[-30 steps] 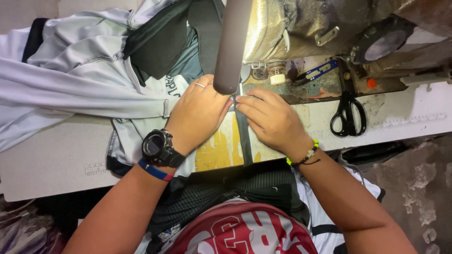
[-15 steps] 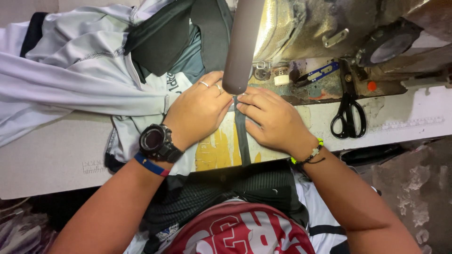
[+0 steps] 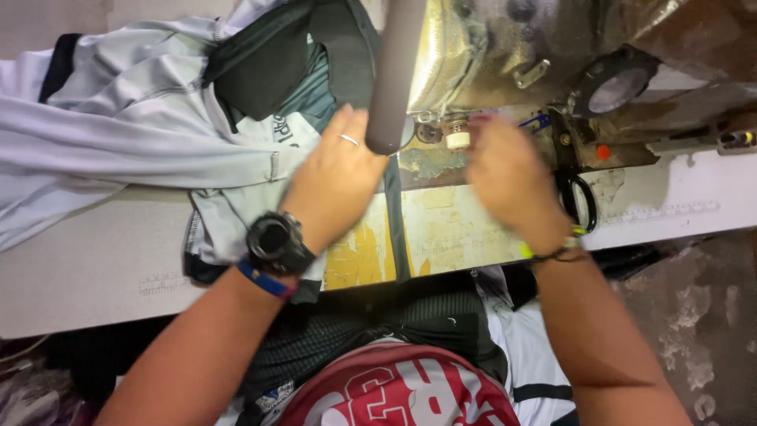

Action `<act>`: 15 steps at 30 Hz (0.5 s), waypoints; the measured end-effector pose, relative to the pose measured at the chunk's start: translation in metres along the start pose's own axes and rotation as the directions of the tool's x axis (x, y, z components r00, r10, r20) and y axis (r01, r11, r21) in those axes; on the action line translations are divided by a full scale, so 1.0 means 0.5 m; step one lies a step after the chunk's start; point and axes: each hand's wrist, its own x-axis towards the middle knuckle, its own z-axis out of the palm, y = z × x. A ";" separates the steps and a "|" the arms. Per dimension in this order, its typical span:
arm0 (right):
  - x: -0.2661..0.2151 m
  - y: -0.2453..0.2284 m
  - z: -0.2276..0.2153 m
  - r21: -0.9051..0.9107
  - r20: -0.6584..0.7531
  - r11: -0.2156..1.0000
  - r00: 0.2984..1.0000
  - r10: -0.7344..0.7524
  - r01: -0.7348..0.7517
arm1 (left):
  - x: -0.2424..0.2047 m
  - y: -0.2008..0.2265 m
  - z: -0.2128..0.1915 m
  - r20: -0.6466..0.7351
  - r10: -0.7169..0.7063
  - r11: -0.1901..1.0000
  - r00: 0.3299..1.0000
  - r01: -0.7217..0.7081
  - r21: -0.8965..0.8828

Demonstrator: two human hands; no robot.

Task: Trimming excess fabric from a garment component using scissors at a sewing station

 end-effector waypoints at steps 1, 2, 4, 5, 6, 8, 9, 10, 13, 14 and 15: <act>-0.026 0.034 -0.008 0.003 0.001 1.000 1.000 -0.012 0.012 | -0.010 0.033 0.001 0.000 -0.009 1.000 1.000 0.009 0.009; -0.047 0.070 -0.014 -0.152 0.004 0.985 0.996 0.086 -0.084 | -0.018 0.061 0.002 0.044 -0.085 0.995 0.995 0.087 -0.054; -0.076 0.126 -0.010 -0.299 -0.006 0.938 0.983 0.183 -0.177 | -0.030 0.100 0.007 0.096 -0.160 0.979 0.982 0.170 -0.114; -0.085 0.145 0.000 -0.262 -0.031 0.944 0.979 0.200 -0.200 | -0.036 0.111 0.010 0.111 -0.233 0.965 0.966 0.243 -0.094; -0.098 0.164 0.008 -0.226 -0.053 0.948 0.975 0.217 -0.224 | -0.042 0.125 0.013 0.124 -0.305 0.946 0.944 0.315 -0.074; -0.090 0.168 0.012 -0.170 -0.095 0.969 0.982 0.166 -0.180 | -0.067 0.121 0.042 0.130 -0.291 0.951 0.948 0.301 -0.063; -0.086 0.171 0.010 -0.118 -0.145 0.984 0.983 0.115 -0.132 | -0.076 0.118 0.058 0.131 -0.276 0.957 0.952 0.284 -0.052; -0.076 0.150 0.004 -0.117 -0.150 0.984 0.982 0.112 -0.131 | -0.070 0.118 0.050 0.129 -0.274 0.958 0.953 0.282 -0.047; -0.063 0.110 -0.006 -0.174 -0.131 0.948 0.960 0.247 -0.268 | -0.054 0.116 0.027 0.138 -0.325 0.929 0.936 0.343 -0.136; -0.068 0.115 -0.004 -0.144 -0.148 0.945 0.951 0.272 -0.293 | -0.051 0.117 0.022 0.129 -0.346 0.911 0.929 0.365 -0.191; -0.073 0.120 0.000 -0.114 -0.163 0.942 0.941 0.297 -0.317 | -0.049 0.117 0.017 0.121 -0.367 0.889 0.923 0.386 -0.246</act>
